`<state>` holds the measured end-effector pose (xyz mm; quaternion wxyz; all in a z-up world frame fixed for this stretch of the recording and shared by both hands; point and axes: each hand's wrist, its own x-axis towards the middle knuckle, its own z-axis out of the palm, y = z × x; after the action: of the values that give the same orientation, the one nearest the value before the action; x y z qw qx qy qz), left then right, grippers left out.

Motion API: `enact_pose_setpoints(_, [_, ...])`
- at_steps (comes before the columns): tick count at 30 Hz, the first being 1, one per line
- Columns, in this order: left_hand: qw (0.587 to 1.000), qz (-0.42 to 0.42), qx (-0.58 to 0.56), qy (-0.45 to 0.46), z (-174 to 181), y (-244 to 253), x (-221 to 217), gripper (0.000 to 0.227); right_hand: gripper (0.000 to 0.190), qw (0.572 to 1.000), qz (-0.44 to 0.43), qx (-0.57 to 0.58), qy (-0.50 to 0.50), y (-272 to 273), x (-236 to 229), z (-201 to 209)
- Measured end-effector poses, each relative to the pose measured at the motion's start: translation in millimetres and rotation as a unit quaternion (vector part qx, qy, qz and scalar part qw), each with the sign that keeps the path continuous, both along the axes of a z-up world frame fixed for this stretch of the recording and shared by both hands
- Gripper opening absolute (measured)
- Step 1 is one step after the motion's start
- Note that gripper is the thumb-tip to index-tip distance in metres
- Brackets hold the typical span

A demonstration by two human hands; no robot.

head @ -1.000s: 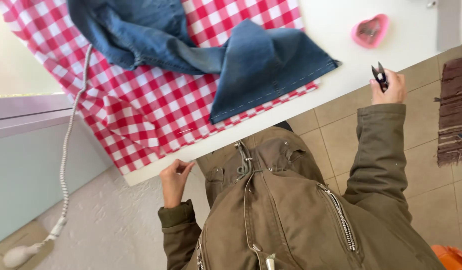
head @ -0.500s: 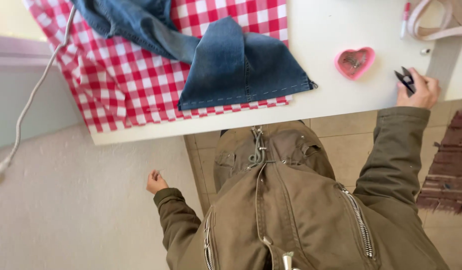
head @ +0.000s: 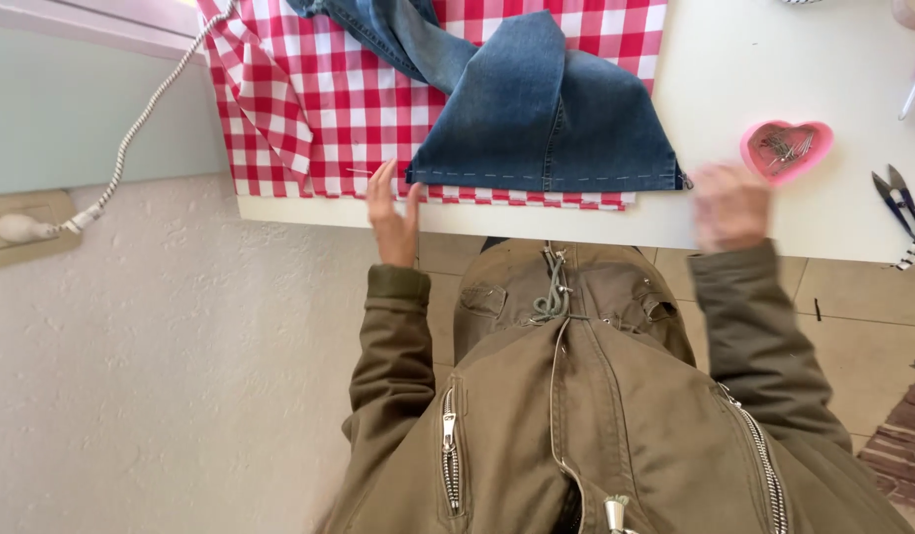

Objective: Tailoring and hand-sewing the hem of a pair of denim jeans.

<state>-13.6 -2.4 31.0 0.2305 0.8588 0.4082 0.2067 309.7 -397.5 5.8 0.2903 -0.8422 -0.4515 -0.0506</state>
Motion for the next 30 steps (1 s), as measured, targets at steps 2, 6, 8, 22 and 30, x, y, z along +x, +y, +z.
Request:
enact_pose_setpoints(2, [0.999,-0.031,-0.036,0.022,20,6,38,0.053,0.046,0.995,0.085,-0.033,-0.041,48,-26,15])
enact_pose_setpoints(6, [0.991,-0.085,-0.086,0.048,14,30,52,0.052,0.052,0.995,0.043,-0.073,-0.051,78,-56,20])
enact_pose_setpoints(8, [0.965,-0.092,-0.242,0.045,-4,50,54,0.047,0.043,0.994,0.105,0.005,-0.013,77,-71,-19])
enact_pose_setpoints(22, [0.815,-0.119,-0.567,0.026,-23,169,114,0.066,0.033,0.993,0.058,-0.072,-0.073,187,-114,29])
enact_pose_setpoints(30, [0.822,0.033,-0.541,-0.174,-47,220,132,0.047,0.023,0.998,0.063,-0.029,-0.007,178,-96,50])
